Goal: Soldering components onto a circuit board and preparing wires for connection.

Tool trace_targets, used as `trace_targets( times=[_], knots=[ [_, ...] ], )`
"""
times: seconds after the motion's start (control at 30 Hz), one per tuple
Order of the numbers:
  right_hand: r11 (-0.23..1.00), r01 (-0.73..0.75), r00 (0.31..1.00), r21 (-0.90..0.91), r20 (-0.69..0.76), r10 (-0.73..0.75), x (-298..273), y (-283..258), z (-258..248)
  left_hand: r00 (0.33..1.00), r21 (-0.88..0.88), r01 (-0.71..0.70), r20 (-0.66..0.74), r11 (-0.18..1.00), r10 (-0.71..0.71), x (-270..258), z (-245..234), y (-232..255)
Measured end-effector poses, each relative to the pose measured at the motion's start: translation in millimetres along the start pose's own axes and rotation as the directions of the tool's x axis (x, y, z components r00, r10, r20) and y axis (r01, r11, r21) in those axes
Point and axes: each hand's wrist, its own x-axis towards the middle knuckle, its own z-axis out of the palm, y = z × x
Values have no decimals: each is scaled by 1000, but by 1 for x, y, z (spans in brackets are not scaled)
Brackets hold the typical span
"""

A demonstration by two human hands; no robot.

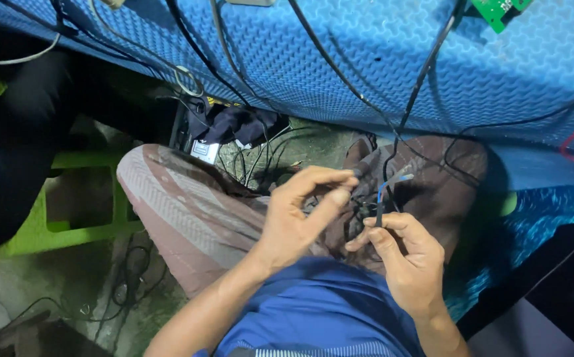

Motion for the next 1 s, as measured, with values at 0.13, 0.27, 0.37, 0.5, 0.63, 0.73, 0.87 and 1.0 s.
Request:
trace_targets(
  times=[0.13,0.27,0.37,0.5,0.63,0.73,0.87,1.0],
  knots=[
    [993,50,999,-103,10,-49,-1,0,4,981,-94,134,152,987,-119,5,7,4],
    [987,37,999,-158,16,-35,0,3,4,980,-120,142,155,983,-123,4,7,14],
    [969,104,994,-224,37,-98,4,5,-2,990,-59,50,138,997,-41,-1,6,15],
    [956,199,962,-216,-145,-233,12,-28,-10,989,8,-50,142,999,48,-3,8,14],
    [700,531,825,-477,102,-556,22,-42,-23,979,57,-129,169,990,118,-7,11,4],
    [556,642,728,-528,191,-659,28,-47,-25,982,62,-90,170,994,79,-10,9,-12],
    [406,718,633,-565,289,-718,26,-36,-31,988,-77,131,94,988,-124,-19,7,-48],
    [384,711,587,-589,196,-785,23,-27,-24,918,-96,391,-27,915,-395,-22,10,-55]
  ],
)
